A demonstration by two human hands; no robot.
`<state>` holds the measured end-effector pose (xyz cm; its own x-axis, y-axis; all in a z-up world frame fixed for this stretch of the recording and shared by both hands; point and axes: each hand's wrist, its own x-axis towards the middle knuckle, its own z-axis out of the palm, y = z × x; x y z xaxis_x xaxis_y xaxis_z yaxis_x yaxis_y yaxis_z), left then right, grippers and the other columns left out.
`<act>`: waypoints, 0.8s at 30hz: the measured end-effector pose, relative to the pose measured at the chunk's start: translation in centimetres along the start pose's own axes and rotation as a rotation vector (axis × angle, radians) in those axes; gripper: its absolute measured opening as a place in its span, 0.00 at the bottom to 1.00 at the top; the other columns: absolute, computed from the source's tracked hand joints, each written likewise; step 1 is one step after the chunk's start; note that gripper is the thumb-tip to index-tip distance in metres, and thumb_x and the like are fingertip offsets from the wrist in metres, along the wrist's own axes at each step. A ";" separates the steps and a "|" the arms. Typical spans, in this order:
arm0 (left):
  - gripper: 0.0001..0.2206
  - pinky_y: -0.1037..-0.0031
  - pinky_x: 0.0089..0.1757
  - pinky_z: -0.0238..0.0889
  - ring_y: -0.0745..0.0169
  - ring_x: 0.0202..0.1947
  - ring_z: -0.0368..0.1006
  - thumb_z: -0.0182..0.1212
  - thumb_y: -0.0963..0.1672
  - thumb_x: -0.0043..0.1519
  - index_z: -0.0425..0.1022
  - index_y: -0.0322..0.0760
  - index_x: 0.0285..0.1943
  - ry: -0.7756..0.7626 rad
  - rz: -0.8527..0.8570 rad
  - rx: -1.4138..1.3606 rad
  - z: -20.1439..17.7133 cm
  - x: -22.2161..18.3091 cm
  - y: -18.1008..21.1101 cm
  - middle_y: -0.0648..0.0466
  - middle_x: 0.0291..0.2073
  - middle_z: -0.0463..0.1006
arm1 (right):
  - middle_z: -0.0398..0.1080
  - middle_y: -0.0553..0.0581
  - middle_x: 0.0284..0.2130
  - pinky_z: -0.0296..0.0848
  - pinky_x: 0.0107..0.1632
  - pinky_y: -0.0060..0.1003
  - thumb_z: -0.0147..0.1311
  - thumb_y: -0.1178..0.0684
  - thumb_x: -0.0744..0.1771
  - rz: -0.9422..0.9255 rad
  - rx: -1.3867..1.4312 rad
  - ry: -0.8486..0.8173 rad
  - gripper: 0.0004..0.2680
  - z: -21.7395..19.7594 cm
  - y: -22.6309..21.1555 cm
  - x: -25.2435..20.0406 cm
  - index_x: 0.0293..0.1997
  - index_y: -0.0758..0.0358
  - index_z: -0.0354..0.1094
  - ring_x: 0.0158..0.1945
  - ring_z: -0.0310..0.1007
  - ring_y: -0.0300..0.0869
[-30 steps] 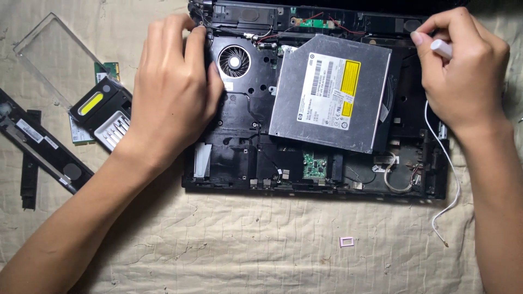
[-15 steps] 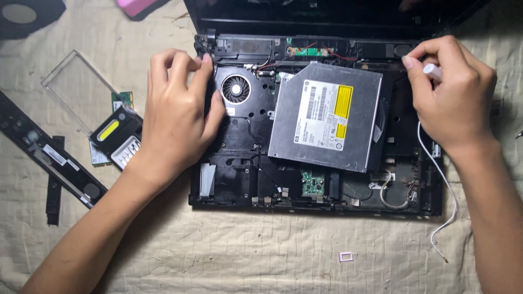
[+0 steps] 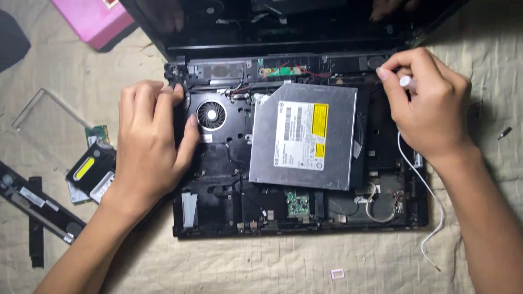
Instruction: Installing an internal optical drive and connecting ribbon cables inside a laptop chassis using a small tool.
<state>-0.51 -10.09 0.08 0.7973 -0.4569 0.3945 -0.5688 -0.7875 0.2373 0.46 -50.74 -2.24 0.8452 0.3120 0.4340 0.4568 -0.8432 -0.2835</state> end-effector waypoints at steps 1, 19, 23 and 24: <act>0.13 0.51 0.52 0.59 0.33 0.51 0.62 0.57 0.41 0.70 0.69 0.16 0.53 0.006 0.003 0.002 0.0 0.3 -0.1 0.33 0.47 0.67 | 0.72 0.62 0.38 0.66 0.43 0.43 0.64 0.67 0.77 -0.003 -0.003 0.005 0.05 -0.1 0.2 0.0 0.49 0.74 0.72 0.38 0.70 0.49; 0.12 0.46 0.49 0.65 0.32 0.56 0.57 0.59 0.41 0.69 0.69 0.17 0.47 0.076 0.024 0.113 -0.3 0.7 -0.3 0.31 0.55 0.62 | 0.70 0.62 0.35 0.65 0.46 0.44 0.65 0.68 0.79 0.035 0.022 0.001 0.04 0.2 1.1 -0.9 0.52 0.76 0.73 0.37 0.67 0.48; 0.15 0.52 0.57 0.63 0.37 0.62 0.64 0.57 0.40 0.61 0.75 0.14 0.49 0.000 0.193 0.133 -0.2 0.8 -1.6 0.37 0.62 0.71 | 0.69 0.59 0.33 0.64 0.43 0.42 0.65 0.67 0.79 0.046 0.033 0.005 0.04 0.6 1.2 -0.8 0.52 0.74 0.73 0.35 0.65 0.46; 0.20 0.56 0.56 0.63 0.41 0.60 0.69 0.56 0.40 0.56 0.75 0.13 0.53 -0.042 0.267 0.135 -0.1 1.0 -1.9 0.38 0.59 0.76 | 0.69 0.59 0.34 0.64 0.43 0.42 0.65 0.67 0.79 0.044 0.027 0.008 0.04 0.5 1.4 -0.9 0.52 0.73 0.73 0.34 0.65 0.46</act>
<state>1.34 -9.01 0.08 0.6322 -0.6696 0.3897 -0.7295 -0.6839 0.0083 0.48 -51.96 -3.50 0.8625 0.2709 0.4273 0.4263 -0.8440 -0.3255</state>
